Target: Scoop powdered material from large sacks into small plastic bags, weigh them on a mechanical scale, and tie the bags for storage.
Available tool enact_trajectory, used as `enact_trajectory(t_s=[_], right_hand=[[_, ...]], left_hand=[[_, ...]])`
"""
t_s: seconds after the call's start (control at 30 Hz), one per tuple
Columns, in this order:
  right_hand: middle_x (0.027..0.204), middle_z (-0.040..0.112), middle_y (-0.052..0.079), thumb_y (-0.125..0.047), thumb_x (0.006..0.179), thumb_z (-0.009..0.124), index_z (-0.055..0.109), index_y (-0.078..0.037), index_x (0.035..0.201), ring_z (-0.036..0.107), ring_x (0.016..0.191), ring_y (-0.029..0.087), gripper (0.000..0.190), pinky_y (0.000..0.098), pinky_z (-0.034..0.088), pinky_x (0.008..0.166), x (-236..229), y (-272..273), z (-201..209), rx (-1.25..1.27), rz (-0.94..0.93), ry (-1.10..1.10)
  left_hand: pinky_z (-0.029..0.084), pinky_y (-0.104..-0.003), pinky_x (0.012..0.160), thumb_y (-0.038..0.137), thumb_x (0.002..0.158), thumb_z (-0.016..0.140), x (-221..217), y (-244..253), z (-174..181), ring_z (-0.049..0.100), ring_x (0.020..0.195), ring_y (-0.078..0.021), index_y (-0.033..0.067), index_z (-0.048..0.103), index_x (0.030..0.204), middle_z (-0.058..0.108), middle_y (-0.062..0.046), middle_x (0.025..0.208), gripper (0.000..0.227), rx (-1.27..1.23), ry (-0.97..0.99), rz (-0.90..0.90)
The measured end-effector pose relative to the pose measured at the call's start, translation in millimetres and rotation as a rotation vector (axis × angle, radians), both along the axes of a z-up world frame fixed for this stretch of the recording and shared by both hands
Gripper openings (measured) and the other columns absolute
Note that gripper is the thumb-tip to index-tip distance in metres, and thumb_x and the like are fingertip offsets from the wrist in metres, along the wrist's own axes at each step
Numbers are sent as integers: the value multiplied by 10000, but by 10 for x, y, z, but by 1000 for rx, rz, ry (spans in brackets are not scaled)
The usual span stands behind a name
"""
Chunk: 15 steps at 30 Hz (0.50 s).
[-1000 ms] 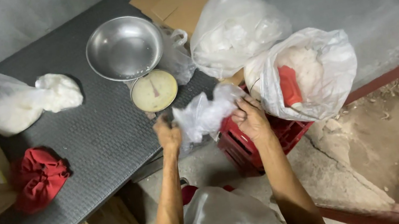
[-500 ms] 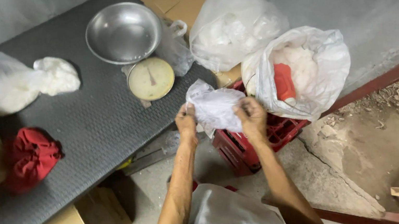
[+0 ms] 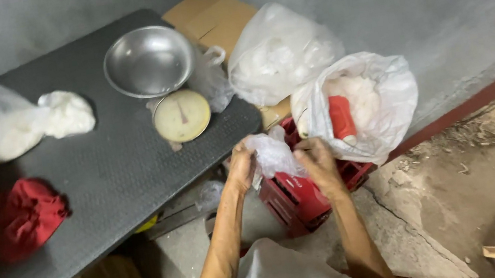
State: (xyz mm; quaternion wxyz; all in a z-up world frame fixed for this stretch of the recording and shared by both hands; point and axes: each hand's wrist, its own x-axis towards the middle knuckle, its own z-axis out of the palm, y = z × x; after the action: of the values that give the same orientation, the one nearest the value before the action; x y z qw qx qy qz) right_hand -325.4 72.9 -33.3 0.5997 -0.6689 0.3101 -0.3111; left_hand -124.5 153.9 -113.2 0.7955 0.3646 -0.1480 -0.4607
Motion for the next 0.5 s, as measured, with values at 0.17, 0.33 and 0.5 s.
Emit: enact_trajectory(t_s=[0.17, 0.33, 0.5], right_hand=[[1076, 714, 37, -62, 838, 741, 625, -74, 1218, 671, 976, 174, 397, 317, 572, 832, 351, 183, 113, 22, 13, 115], [1034, 758, 104, 40, 815, 623, 690, 34, 1164, 698, 945, 187, 355, 314, 555, 862, 578, -99, -280, -369, -231, -62], [1078, 755, 72, -12, 860, 656, 679, -9, 1184, 696, 972, 187, 325, 329, 574, 848, 680, -15, -63, -138, -35, -118]], left_hand=[[518, -364, 942, -11, 877, 521, -106, 66, 535, 623, 1074, -243, -8, 595, 1278, 659, -121, 1157, 407, 9, -193, -50], [326, -408, 1182, 99, 897, 643, -125, 298, 1302, 366, 1433, -281, 58, 344, 1523, 407, -152, 1496, 695, -20, -574, 52], [416, -440, 1073, 137, 821, 747, -111, 288, 1020, 528, 1242, -331, 9, 540, 1357, 563, -177, 1279, 588, 272, -927, 121]])
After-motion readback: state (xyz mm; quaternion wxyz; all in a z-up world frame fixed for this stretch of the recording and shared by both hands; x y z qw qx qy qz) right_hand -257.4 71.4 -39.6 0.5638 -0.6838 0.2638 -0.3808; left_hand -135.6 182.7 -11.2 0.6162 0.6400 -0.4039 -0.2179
